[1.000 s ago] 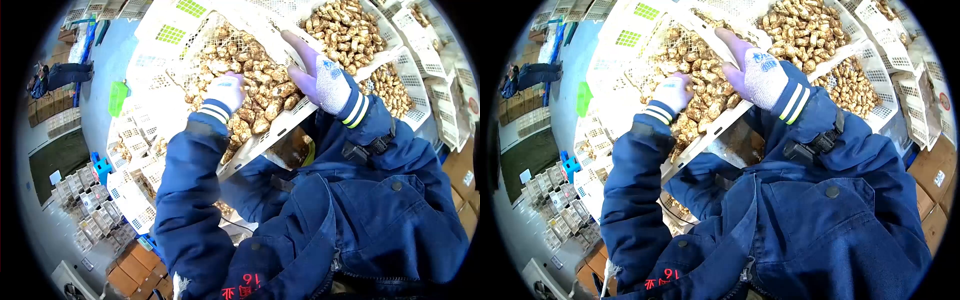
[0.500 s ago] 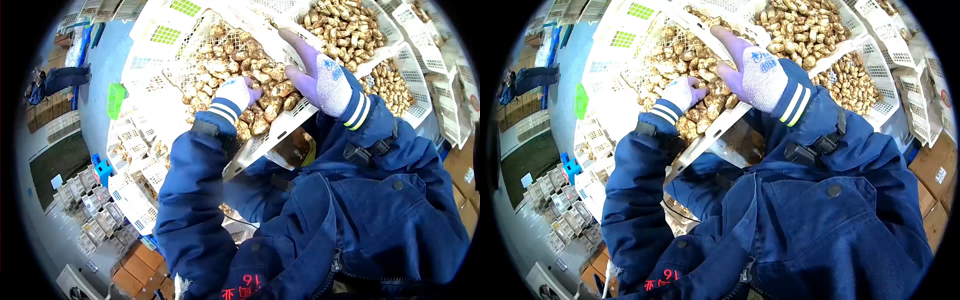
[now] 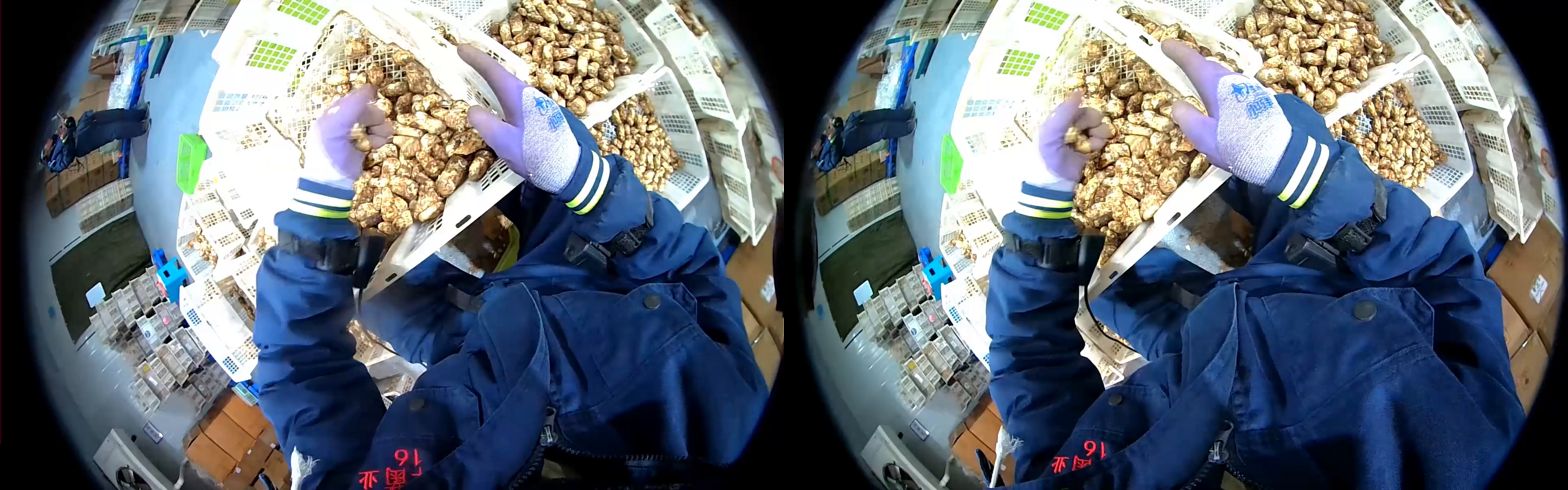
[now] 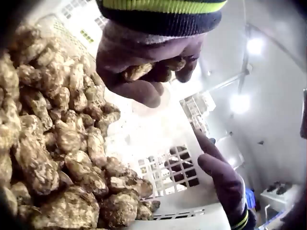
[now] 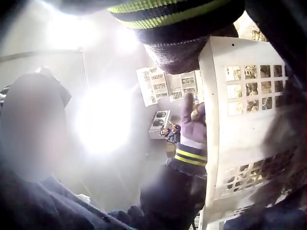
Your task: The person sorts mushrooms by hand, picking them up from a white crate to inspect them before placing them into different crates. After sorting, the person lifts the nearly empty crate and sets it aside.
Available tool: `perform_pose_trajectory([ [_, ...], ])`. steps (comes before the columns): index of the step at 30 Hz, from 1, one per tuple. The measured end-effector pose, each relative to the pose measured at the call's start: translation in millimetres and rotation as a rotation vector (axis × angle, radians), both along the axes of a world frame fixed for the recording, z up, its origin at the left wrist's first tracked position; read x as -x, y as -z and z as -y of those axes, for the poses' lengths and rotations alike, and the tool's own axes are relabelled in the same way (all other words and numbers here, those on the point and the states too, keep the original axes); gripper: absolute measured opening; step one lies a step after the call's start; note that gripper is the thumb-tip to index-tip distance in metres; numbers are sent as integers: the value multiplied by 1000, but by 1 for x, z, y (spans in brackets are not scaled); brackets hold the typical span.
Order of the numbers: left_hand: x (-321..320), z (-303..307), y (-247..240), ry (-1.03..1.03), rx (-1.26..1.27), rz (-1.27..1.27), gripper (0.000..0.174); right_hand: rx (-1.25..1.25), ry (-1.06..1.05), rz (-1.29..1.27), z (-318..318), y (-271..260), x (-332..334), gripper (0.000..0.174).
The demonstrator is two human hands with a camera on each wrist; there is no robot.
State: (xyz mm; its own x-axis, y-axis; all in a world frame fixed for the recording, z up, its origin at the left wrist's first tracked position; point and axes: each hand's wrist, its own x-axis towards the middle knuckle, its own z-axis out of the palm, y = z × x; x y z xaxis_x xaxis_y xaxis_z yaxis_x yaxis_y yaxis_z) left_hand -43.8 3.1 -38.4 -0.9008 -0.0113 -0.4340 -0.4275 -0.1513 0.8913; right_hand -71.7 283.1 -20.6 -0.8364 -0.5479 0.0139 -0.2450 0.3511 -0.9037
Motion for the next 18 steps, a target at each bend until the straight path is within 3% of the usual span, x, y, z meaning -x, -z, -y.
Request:
perform_pose_trajectory([
  [2, 11, -65, -36, 190, 770, 130, 27, -11, 22, -67, 0, 0, 1, 61],
  [6, 12, -70, 26, 975, 1418, -257, 33, -2, 75, -163, 3, 9, 0, 59],
  [7, 10, -71, 30, 975, 1459, -237, 39, -4, 81, -174, 3, 9, -1, 59],
  [10, 1, -49, 29, 746, 1290, -125, 41, -10, 32, -91, 1, 2, -1, 60],
  [11, 4, -41, 10, 728, 1213, 42, 38, -13, -2, -48, 0, -2, 0, 61],
  [12, 0, -9, 21, 499, 864, 136, 30, -17, -28, -1, -2, -5, 1, 62],
  [13, -3, 1, -2, 113, 470, 273, 32, -39, -22, -4, -2, -6, 0, 62],
  [14, -9, 17, -21, -6, 452, 139, 27, -41, -14, 11, -2, -6, 0, 62],
  [15, -17, 32, -26, -190, 280, -18, 28, -44, -12, 21, -2, -7, -1, 62],
  [16, -28, 76, -4, -96, -20, -198, 29, -47, -13, 29, -2, -7, 0, 62],
  [18, -25, 62, -33, -368, -300, -43, 30, 21, -19, 30, -1, 1, 0, 62],
])
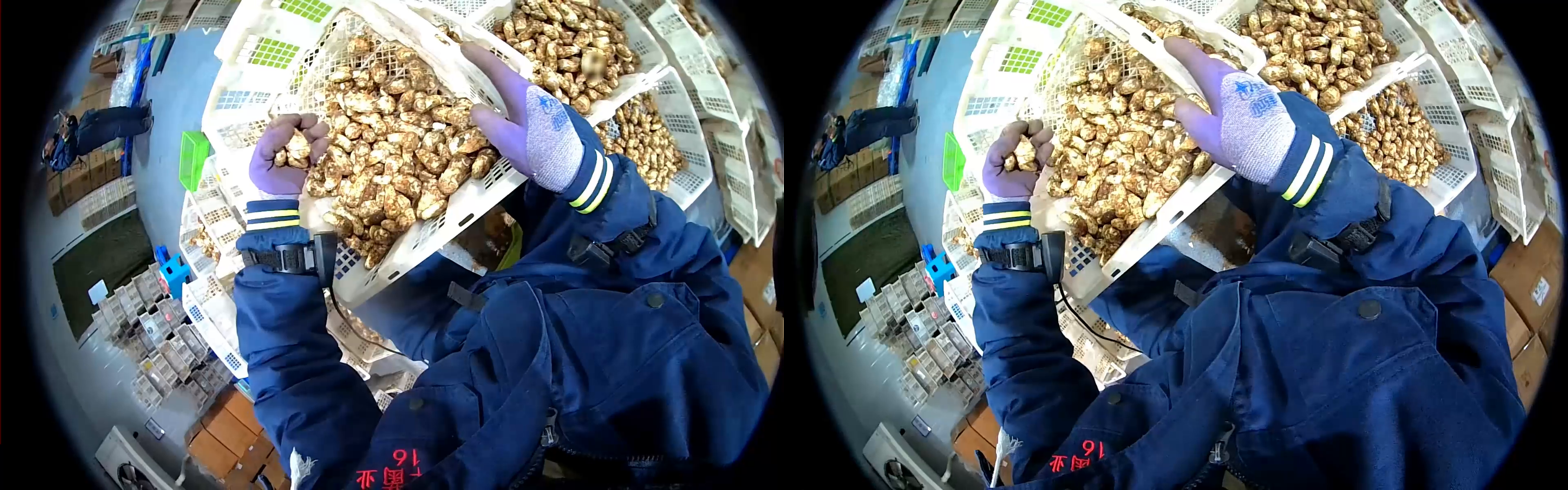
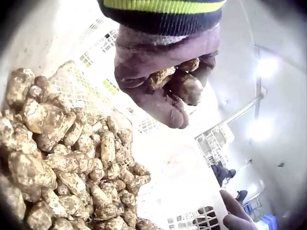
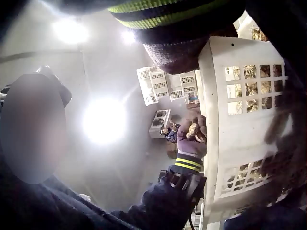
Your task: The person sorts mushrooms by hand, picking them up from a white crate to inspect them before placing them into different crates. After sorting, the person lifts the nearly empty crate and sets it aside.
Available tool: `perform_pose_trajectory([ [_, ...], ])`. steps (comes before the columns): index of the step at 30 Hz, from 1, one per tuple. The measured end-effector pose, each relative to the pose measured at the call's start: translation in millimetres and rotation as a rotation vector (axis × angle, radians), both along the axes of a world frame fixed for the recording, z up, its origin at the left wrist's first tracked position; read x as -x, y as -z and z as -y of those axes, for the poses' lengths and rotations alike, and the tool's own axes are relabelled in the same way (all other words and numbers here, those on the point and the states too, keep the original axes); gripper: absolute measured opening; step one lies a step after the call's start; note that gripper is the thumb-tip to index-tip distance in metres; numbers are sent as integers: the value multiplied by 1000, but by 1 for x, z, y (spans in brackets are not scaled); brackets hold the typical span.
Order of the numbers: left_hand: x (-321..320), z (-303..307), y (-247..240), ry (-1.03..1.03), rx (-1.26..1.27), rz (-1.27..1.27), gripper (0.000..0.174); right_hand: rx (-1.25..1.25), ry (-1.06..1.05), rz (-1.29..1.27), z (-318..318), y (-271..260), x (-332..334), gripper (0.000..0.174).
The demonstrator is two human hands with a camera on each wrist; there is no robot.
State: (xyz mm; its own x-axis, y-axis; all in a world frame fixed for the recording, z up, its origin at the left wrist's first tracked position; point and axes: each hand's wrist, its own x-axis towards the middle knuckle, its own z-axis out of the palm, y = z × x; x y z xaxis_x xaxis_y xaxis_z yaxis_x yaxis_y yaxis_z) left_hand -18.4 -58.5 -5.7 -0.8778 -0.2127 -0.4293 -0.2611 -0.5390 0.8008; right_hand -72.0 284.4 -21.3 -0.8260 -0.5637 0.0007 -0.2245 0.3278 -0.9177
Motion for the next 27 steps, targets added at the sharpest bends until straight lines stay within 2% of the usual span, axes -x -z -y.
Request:
perform_pose_trajectory([
  [1, 0, -16, -8, -49, 122, 6, 30, 22, -3, -5, 0, 3, 0, 62],
  [2, 7, -9, 1, 88, 115, -35, 32, 40, -4, -10, 0, 5, 0, 62],
  [4, 23, -23, 11, 417, 569, -148, 30, 17, -3, -6, 0, 3, 0, 62],
  [5, 28, -44, 7, 447, 885, 116, 31, 7, -2, -5, 1, 1, 0, 62],
  [6, 32, -61, 8, 677, 1160, 261, 33, -15, -4, 1, 0, 0, 0, 62],
  [8, 32, -82, 33, 1012, 1491, 99, 45, -59, -9, 12, -1, -4, 1, 62],
  [10, 28, -80, 58, 1204, 1774, 117, 54, -36, -3, -31, 1, 0, 1, 62],
  [11, 33, -79, 52, 1179, 1794, 226, 62, -40, -9, -28, 1, 0, 1, 62],
  [12, 41, -72, 45, 1143, 1746, 319, 61, -44, -11, -23, 0, -1, 1, 62],
  [14, 44, -52, 43, 900, 1649, 285, 64, -69, -10, -7, 0, -2, 0, 63],
  [15, 46, -45, 39, 860, 1594, 342, 60, -82, -14, 1, 1, -7, 1, 63],
  [17, 36, -45, 47, 883, 1620, 89, 44, -76, -16, -25, 1, -4, 2, 62],
  [19, 18, -63, 54, 1057, 1752, -129, 33, -91, -13, 1, -1, -8, 0, 62],
  [20, 16, -78, 53, 1176, 1830, -61, 33, -98, -16, 6, 0, -10, 1, 62],
  [22, 17, -92, 68, 1245, 1986, -44, 34, -67, -5, -37, -1, -3, 2, 62],
  [23, 22, -98, 72, 1327, 2001, 58, 39, -75, -2, -34, -2, -3, 2, 62],
  [26, 23, -96, 67, 1280, 1916, 58, 35, -72, 9, -6, 2, -8, 0, 63],
  [27, 19, -83, 71, 1158, 1801, -3, 36, -88, 5, -5, 1, -10, 1, 63],
])
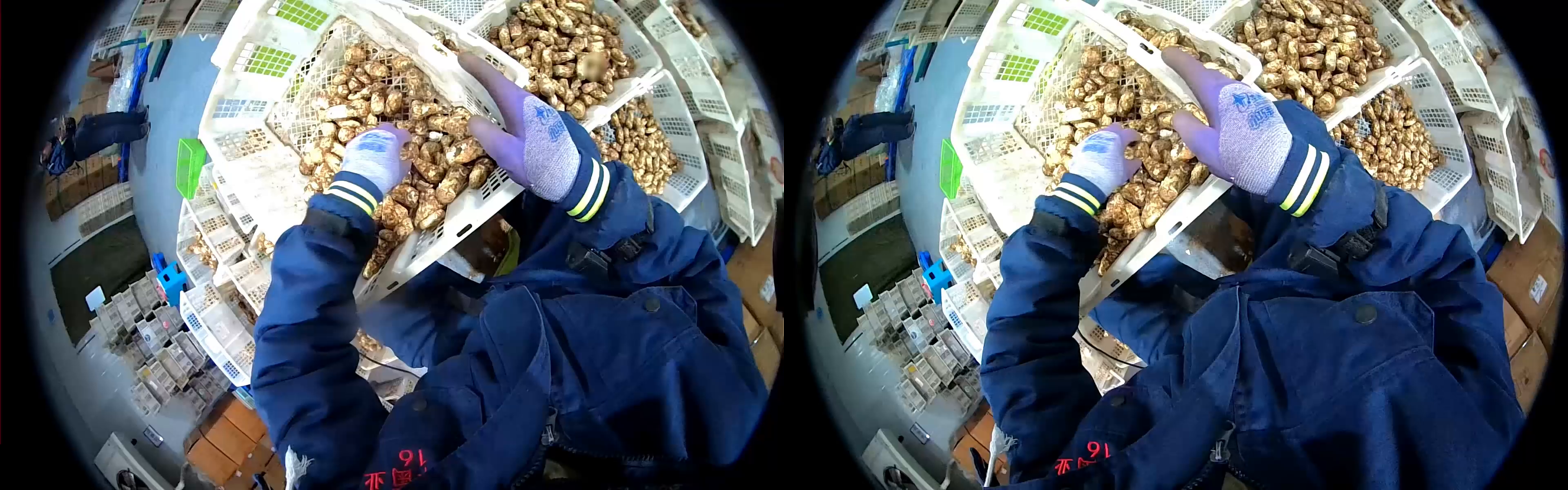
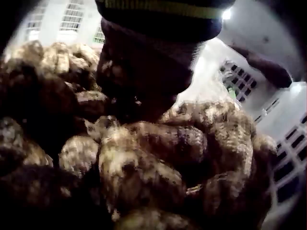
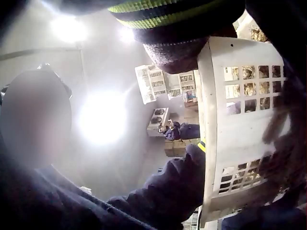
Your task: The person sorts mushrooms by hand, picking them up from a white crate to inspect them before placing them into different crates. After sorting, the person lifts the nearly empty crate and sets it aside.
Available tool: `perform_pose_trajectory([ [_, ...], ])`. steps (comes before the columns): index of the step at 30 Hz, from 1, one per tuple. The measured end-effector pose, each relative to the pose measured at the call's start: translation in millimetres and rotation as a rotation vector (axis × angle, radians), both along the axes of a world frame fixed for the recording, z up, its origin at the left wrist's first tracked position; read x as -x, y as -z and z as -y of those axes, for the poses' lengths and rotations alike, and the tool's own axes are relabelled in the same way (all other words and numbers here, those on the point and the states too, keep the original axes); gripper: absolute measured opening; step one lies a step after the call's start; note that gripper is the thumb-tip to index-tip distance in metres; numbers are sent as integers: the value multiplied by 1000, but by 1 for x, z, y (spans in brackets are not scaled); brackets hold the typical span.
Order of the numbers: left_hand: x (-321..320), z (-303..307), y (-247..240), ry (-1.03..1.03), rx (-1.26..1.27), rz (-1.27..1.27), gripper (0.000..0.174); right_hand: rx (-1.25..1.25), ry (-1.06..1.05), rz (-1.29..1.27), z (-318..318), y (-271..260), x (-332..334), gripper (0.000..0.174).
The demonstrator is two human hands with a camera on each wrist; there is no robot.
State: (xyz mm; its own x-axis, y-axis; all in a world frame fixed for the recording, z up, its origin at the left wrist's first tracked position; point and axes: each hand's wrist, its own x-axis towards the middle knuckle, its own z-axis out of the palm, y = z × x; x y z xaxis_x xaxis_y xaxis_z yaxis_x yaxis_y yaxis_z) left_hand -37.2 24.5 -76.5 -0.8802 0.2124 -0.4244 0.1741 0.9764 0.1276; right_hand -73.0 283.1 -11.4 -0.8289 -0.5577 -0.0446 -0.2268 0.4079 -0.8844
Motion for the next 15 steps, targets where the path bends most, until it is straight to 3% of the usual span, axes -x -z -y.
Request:
perform_pose_trajectory([
  [1, 0, 7, -9, -97, -144, 22, 33, -17, -3, 4, -1, -2, 0, 63],
  [3, -3, 24, -34, -593, -707, 216, 26, 12, -5, 3, -2, 0, 0, 63],
  [4, -6, 40, -40, -661, -917, 165, 23, 28, -9, 2, -2, 1, 1, 63],
  [5, -12, 75, -10, -655, -1234, 171, 31, 31, -7, -5, -1, 0, 1, 63],
  [7, -11, 85, -33, -707, -1806, 286, 50, 34, -10, -20, -2, -1, 1, 63],
  [9, -6, 73, -59, -647, -2085, 257, 66, -12, -8, -25, -2, 0, 2, 64],
  [10, 2, 73, -63, -533, -2116, 251, 77, -40, -12, -2, -3, -4, 2, 64],
  [13, 45, 75, -52, -417, -2169, 186, 64, 30, 2, -31, -2, 3, 0, 64],
  [14, 52, 70, -51, -695, -1850, -7, 55, 36, 8, -38, -1, 4, 0, 64],
  [15, 56, 37, -68, -597, -1285, -241, 50, 43, 14, -45, -1, 5, 0, 64],
])
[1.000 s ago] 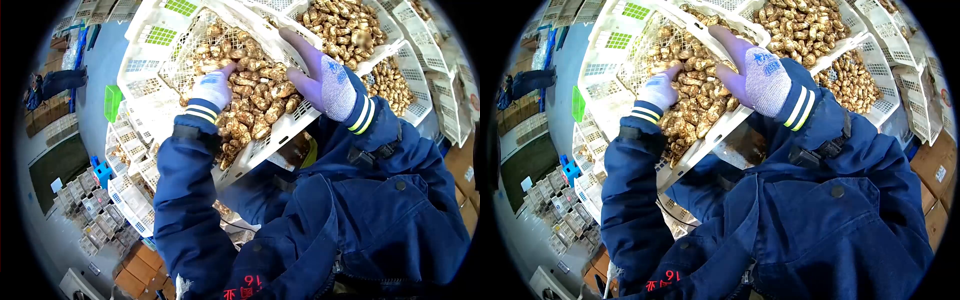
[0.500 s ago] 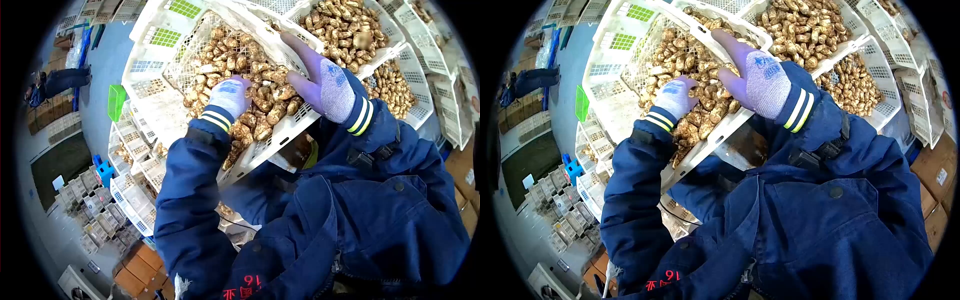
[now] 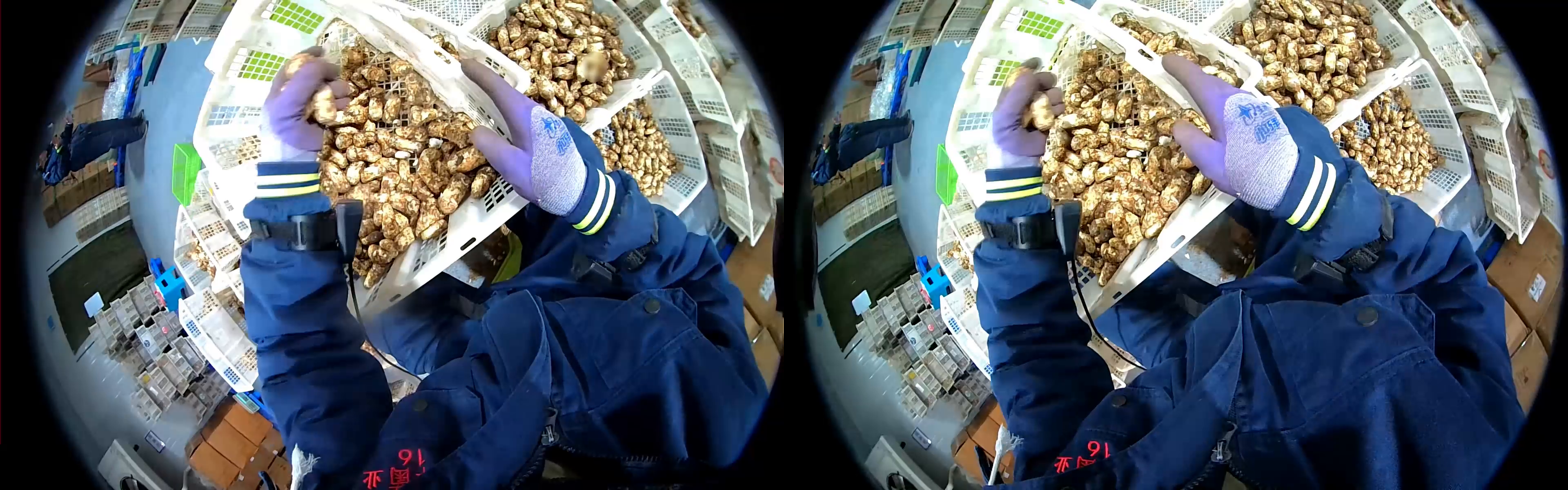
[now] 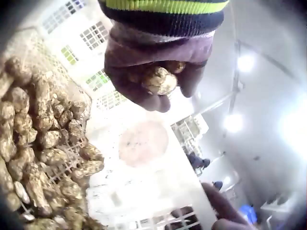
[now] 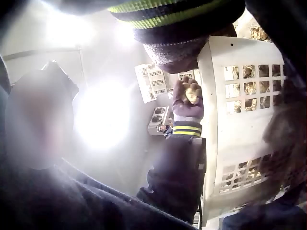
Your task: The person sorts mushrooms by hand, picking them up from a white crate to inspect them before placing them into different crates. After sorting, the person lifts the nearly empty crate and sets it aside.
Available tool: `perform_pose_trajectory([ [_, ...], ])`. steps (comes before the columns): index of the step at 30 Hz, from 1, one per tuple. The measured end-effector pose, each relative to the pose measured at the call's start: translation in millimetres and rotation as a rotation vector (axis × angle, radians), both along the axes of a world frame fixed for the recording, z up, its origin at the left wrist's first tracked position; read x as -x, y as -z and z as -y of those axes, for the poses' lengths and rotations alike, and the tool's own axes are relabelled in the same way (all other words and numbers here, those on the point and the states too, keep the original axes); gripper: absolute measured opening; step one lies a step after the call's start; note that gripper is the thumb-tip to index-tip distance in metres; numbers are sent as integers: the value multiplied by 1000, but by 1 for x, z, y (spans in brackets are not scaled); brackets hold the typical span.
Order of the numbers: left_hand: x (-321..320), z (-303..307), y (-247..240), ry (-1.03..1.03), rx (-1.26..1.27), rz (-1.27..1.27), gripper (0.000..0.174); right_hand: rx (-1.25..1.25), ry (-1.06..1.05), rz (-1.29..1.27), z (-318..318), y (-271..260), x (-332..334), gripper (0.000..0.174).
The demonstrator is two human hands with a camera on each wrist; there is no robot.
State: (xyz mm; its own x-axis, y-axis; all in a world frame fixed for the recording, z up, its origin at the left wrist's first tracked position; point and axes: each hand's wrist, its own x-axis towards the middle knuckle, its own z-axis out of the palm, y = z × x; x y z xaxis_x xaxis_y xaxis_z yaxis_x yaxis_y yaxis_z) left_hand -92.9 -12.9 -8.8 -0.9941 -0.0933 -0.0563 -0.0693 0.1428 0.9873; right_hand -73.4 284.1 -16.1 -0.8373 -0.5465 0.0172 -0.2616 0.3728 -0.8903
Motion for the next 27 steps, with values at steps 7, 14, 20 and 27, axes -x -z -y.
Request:
perform_pose_trajectory([
  [7, 19, -50, 81, 323, 1300, 405, 48, -88, 22, 40, -1, -14, 1, 65],
  [14, 11, -43, 104, 213, 1285, 345, 43, -47, 25, -10, -1, -14, 1, 62],
  [20, -16, -15, 12, 24, 57, -168, 27, -58, 38, 22, -2, -13, 0, 60],
  [27, 5, -245, -113, 415, -101, -71, 67, -68, 84, -28, -7, -19, -10, 48],
])
